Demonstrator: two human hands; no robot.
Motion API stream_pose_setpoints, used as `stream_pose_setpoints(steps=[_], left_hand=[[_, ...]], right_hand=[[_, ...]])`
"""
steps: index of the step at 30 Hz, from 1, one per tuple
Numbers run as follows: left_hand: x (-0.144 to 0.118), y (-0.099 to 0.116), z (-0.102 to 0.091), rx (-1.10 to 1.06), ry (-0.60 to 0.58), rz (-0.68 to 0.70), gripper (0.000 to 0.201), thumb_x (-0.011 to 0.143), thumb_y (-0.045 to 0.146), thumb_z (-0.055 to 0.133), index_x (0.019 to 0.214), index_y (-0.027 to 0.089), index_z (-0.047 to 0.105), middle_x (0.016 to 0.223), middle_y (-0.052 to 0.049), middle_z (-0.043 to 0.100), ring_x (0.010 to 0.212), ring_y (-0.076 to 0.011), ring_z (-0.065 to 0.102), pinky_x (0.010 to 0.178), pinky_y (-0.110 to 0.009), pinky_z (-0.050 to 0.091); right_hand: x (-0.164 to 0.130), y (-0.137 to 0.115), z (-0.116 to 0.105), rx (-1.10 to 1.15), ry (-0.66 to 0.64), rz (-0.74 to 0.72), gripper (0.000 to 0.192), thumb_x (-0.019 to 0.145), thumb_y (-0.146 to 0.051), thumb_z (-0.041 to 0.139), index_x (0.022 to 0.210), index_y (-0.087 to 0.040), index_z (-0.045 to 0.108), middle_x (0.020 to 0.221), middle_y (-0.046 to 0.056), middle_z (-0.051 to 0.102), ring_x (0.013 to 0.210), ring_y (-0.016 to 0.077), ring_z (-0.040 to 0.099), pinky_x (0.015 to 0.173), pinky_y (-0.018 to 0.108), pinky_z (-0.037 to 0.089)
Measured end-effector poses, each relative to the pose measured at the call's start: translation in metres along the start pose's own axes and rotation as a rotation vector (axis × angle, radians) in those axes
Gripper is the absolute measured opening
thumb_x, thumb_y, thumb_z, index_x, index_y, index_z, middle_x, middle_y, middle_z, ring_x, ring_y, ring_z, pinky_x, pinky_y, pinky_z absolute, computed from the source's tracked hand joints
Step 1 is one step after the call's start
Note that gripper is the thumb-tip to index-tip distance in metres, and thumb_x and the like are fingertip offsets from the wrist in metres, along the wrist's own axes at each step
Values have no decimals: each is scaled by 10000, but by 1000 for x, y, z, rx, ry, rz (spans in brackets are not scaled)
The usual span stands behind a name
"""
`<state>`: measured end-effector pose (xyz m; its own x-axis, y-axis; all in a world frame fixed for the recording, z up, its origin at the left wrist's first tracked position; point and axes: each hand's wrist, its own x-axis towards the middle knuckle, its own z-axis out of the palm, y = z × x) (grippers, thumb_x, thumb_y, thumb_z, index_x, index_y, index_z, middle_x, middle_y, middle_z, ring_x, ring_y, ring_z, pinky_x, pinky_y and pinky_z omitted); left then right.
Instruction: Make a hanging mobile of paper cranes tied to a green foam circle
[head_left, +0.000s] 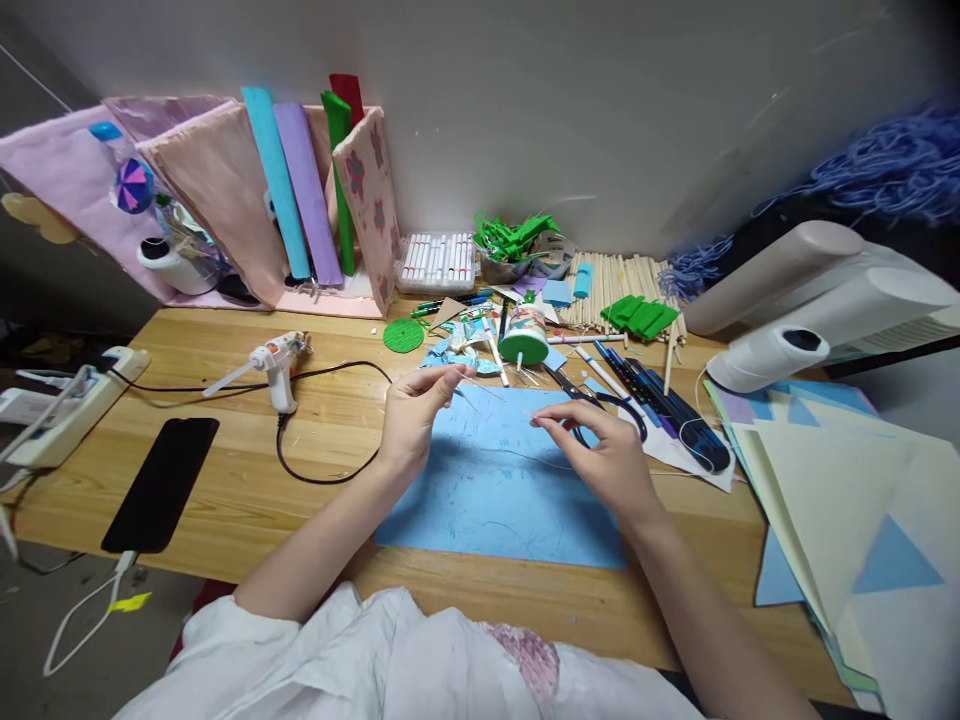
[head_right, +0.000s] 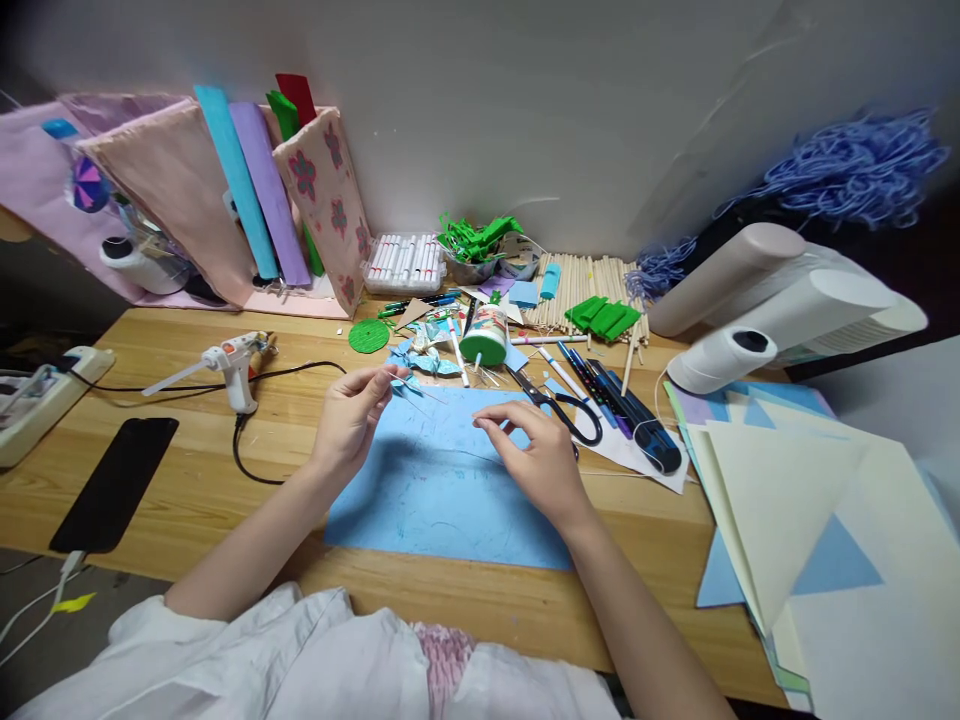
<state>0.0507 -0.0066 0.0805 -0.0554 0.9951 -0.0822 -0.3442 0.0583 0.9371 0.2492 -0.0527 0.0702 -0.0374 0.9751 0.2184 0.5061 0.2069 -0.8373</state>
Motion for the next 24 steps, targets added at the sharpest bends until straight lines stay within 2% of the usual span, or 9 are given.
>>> stream_pose_setpoints(steps=[4, 9, 12, 15, 18, 24], left_hand=[[1, 2, 2, -73, -24, -51, 171, 622, 344, 743, 686, 188, 713, 689, -10, 683, 506, -40, 404, 501, -170, 347], [3, 3, 3, -63, -64, -60, 203, 599, 363, 755, 632, 179, 675, 629, 9, 653, 512, -47, 413, 495, -171, 334], [3, 5, 5, -52, -98, -69, 209, 617, 361, 746, 636, 171, 661, 628, 8, 650, 502, -44, 398, 487, -172, 330], [2, 8, 9, -49, -126, -70, 209, 644, 355, 730, 648, 162, 650, 639, 9, 646, 476, -33, 365, 465, -169, 315], [2, 11, 15, -67, -154, -82, 232, 648, 372, 723, 650, 157, 637, 640, 9, 638, 455, -26, 340, 449, -172, 304], [3, 14, 23, -57, -179, -78, 271, 639, 404, 720, 630, 152, 620, 682, -2, 654, 452, -20, 344, 459, -174, 324]], right_hand=[[-2, 0, 11, 24, -57, 23, 108, 818, -258, 565, 813, -216, 665, 821, 16, 677, 740, 157, 594, 681, 284, 456], [-4, 0, 23, 65, -111, 54, 111, 815, -246, 562, 809, -216, 669, 797, 18, 668, 721, 150, 591, 655, 271, 464], [-4, 0, 29, 103, -98, 27, 117, 810, -253, 564, 804, -220, 677, 826, 39, 659, 793, 171, 597, 657, 280, 481], [-3, 0, 33, 143, -64, -7, 104, 798, -243, 580, 796, -229, 683, 958, 59, 648, 943, 196, 584, 809, 344, 477], [-3, 2, 37, 251, -67, 24, 92, 799, -223, 583, 791, -222, 675, 1062, 61, 643, 1024, 194, 576, 930, 390, 425], [-5, 9, 44, 547, -147, 200, 98, 755, -268, 642, 792, -181, 668, 877, 69, 715, 858, 195, 664, 833, 363, 513]])
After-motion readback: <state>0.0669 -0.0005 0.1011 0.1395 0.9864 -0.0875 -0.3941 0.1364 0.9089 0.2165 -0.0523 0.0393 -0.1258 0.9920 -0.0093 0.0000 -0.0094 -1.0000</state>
